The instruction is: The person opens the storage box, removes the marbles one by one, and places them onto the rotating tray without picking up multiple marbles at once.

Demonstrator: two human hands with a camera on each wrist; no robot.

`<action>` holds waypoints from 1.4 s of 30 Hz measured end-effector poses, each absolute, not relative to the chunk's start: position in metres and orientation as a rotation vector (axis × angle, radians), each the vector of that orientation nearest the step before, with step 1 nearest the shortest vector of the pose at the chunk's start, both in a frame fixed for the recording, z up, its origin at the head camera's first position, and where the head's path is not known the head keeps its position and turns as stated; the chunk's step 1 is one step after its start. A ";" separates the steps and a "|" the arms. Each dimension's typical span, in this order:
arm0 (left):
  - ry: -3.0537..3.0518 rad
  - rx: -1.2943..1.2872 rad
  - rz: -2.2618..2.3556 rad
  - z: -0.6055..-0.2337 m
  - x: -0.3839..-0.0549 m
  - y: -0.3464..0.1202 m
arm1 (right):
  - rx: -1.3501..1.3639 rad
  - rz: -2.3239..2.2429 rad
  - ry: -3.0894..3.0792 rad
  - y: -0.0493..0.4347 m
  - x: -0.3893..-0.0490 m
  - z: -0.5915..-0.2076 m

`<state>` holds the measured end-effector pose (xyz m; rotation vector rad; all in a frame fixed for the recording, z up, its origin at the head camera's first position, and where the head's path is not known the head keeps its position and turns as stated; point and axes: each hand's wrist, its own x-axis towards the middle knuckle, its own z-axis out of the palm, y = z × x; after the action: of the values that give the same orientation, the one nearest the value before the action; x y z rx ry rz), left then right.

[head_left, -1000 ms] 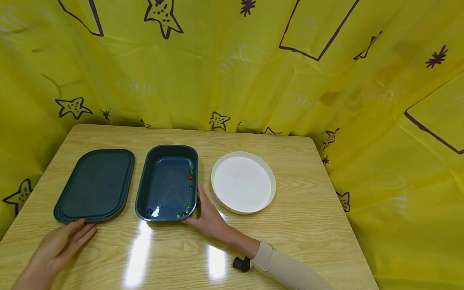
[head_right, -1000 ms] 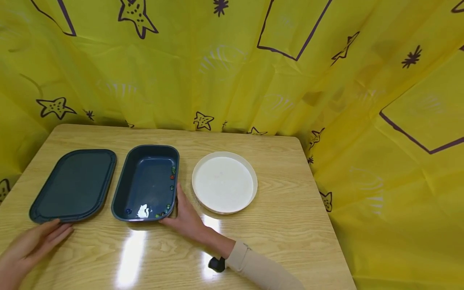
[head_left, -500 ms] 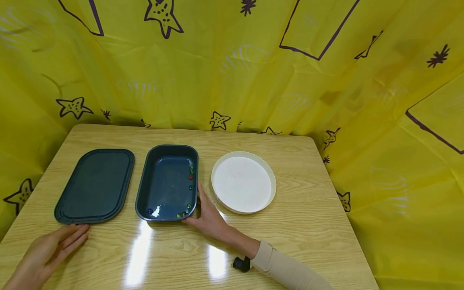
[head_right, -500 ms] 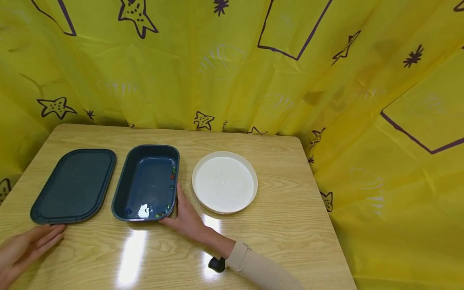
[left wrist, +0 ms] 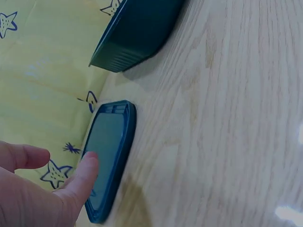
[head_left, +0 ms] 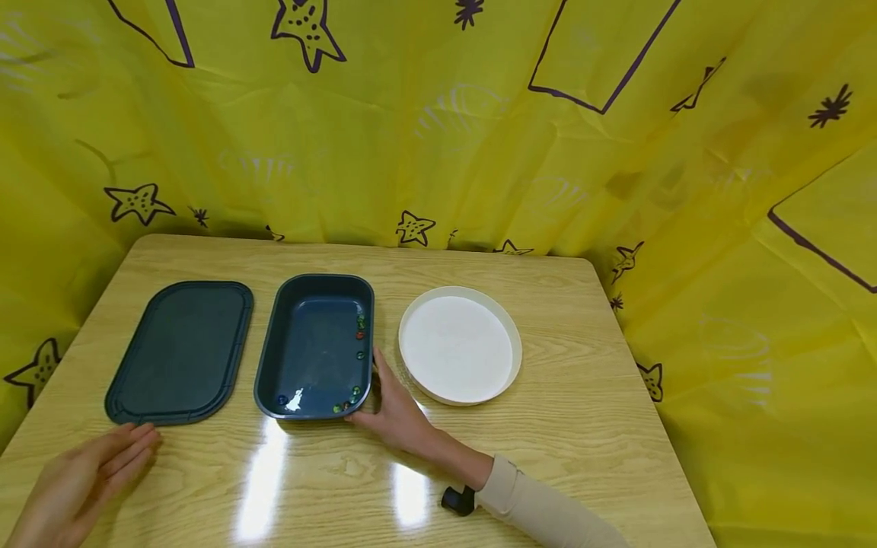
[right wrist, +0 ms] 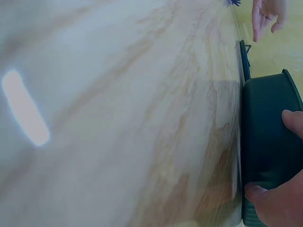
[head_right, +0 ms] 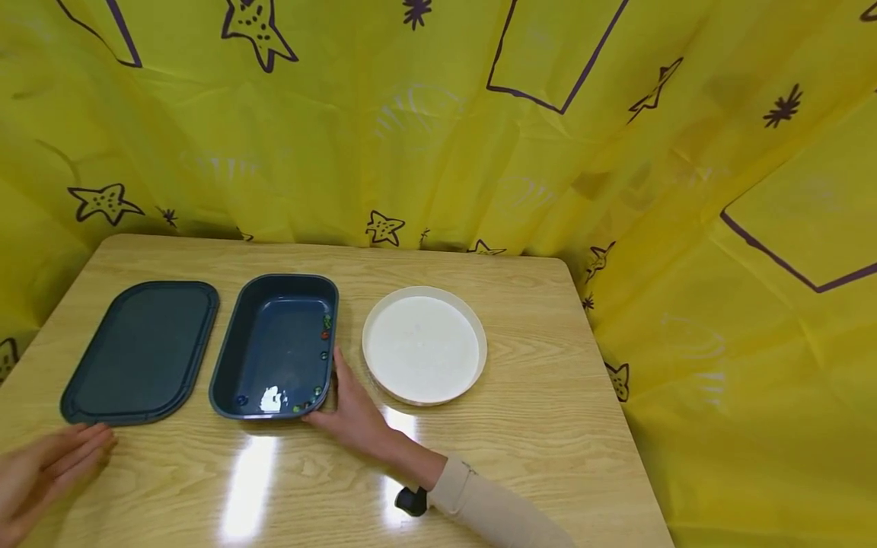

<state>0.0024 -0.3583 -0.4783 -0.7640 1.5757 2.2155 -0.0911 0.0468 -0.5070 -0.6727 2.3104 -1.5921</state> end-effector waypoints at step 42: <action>2.583 0.213 1.655 -0.424 -0.061 -0.252 | -0.815 -1.192 2.759 0.117 -0.103 -0.462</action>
<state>-0.0611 -0.2519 -0.4243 0.2134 2.5825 1.6549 -0.1030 0.1174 -0.4621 -0.8149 2.7592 -1.1919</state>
